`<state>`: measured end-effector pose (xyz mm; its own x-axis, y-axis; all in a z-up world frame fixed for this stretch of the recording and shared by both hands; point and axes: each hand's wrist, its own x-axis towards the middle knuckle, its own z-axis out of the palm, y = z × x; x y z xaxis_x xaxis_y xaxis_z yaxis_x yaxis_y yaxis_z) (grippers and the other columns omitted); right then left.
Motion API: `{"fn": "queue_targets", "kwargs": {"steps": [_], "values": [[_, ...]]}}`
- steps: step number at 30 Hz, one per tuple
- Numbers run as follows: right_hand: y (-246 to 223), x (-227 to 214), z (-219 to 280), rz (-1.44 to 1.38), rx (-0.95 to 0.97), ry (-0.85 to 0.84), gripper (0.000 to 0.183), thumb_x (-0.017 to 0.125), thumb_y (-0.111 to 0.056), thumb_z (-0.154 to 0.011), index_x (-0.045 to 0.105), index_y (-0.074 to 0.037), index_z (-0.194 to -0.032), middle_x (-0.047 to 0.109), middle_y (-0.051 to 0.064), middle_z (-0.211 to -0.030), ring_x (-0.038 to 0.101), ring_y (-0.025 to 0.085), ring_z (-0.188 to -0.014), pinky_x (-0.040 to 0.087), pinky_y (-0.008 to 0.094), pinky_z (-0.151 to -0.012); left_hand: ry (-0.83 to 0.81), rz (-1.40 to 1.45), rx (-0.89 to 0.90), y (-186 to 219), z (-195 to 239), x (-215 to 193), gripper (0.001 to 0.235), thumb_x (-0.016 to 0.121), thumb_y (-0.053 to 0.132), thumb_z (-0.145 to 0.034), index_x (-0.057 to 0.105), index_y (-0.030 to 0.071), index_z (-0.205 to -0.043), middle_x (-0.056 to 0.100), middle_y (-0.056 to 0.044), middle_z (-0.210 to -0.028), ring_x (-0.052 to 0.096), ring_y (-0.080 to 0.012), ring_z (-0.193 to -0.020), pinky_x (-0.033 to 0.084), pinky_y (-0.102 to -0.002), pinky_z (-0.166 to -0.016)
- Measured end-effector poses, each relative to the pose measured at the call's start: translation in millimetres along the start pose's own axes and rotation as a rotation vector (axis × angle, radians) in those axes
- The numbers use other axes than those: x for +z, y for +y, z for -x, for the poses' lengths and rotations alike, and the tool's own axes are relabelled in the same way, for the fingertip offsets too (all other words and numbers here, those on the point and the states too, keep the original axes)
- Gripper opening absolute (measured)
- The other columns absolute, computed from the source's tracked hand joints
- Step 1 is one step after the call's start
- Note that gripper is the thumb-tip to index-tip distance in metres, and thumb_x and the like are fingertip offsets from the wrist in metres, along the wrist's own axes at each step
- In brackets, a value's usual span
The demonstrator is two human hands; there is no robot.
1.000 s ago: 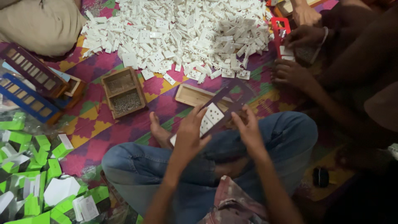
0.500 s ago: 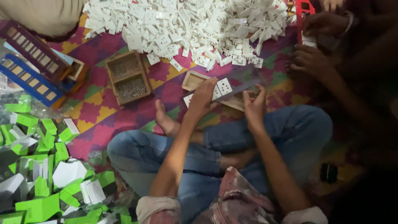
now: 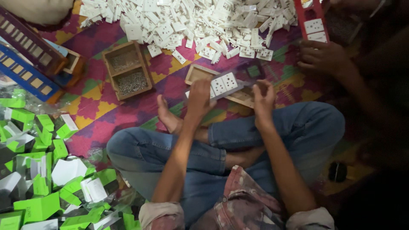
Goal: The person sits on the floor assembling white plastic electrical sockets into a purple metal frame. They pick up sockets and small metal pins, insert the pins into the sockets, and secure them into the frame. The person occasionally flips the frame to check alignment and continues the assembly process.
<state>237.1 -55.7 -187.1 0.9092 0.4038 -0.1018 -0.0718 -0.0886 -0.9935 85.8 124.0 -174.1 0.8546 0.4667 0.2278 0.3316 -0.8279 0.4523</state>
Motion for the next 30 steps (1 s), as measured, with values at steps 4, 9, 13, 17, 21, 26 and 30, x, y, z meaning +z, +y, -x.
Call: {"fn": "queue_targets", "kwargs": {"steps": [4,9,13,17,21,26,30], "values": [[-0.4,-4.2,0.7,0.241,-0.235,0.124,0.049,0.075,-0.013,-0.102,0.045,-0.003,-0.140,0.051,0.013,-0.133,0.055,0.022,-0.119,0.048,0.034,-0.100,0.057,0.058,-0.061,6.4,10.9,-14.0,0.100,0.093,0.013,-0.056,0.047,0.001,-0.144,0.057,-0.016,-0.117,0.054,-0.0379,-0.114,0.042,-0.049,-0.099],[-25.8,1.4,1.6,-0.126,0.050,0.010,0.057,0.074,-0.022,-0.092,0.038,-0.015,-0.136,0.051,0.004,-0.129,0.063,0.014,-0.106,0.055,0.030,-0.086,0.196,0.084,-0.030,24.4,26.2,-43.2,0.106,0.093,0.012,-0.051,0.047,0.005,-0.146,0.056,-0.017,-0.123,0.053,-0.0386,-0.116,0.041,-0.050,-0.098],[-43.6,2.6,10.8,-0.248,0.172,-0.160,0.023,0.068,-0.025,-0.104,0.065,-0.004,-0.114,0.070,0.006,-0.106,0.069,0.013,-0.091,0.058,0.029,-0.080,0.103,0.117,-0.042,37.0,30.8,-68.4,0.107,0.093,0.014,-0.050,0.048,0.007,-0.147,0.057,-0.015,-0.123,0.054,-0.0358,-0.115,0.041,-0.049,-0.097],[-59.0,-5.5,28.3,-0.235,0.200,-0.229,0.020,0.070,-0.019,-0.102,0.064,-0.005,-0.115,0.070,0.004,-0.104,0.069,0.013,-0.087,0.059,0.028,-0.071,0.000,0.119,-0.047,47.1,35.8,-93.8,0.100,0.092,0.021,-0.052,0.053,0.009,-0.143,0.059,-0.014,-0.120,0.055,-0.0344,-0.111,0.042,-0.049,-0.094],[-80.3,-9.3,59.3,-0.123,0.236,-0.350,0.032,0.069,-0.014,-0.096,0.060,-0.007,-0.127,0.069,0.005,-0.109,0.073,0.013,-0.092,0.061,0.028,-0.066,-0.015,0.209,0.040,62.0,44.6,-103.9,0.099,0.093,0.028,-0.051,0.053,0.005,-0.138,0.059,-0.016,-0.113,0.057,-0.0367,-0.108,0.044,-0.049,-0.094],[-111.7,-8.4,79.7,0.181,-0.168,-0.197,0.056,0.070,-0.007,-0.089,0.044,0.001,-0.138,0.060,0.010,-0.124,0.060,0.025,-0.112,0.049,0.037,-0.088,-0.088,0.308,0.047,62.2,51.5,-93.2,0.095,0.091,0.027,-0.053,0.056,0.006,-0.139,0.060,-0.015,-0.110,0.060,-0.0351,-0.104,0.049,-0.046,-0.089],[-124.5,-9.8,67.3,0.756,-0.552,0.040,0.041,0.074,-0.007,-0.097,0.054,0.003,-0.131,0.059,0.020,-0.121,0.057,0.036,-0.117,0.046,0.042,-0.102,-0.121,0.280,0.079,56.4,56.7,-71.5,0.095,0.091,0.032,-0.053,0.056,0.004,-0.137,0.059,-0.015,-0.107,0.060,-0.0354,-0.101,0.049,-0.046,-0.089]]}}
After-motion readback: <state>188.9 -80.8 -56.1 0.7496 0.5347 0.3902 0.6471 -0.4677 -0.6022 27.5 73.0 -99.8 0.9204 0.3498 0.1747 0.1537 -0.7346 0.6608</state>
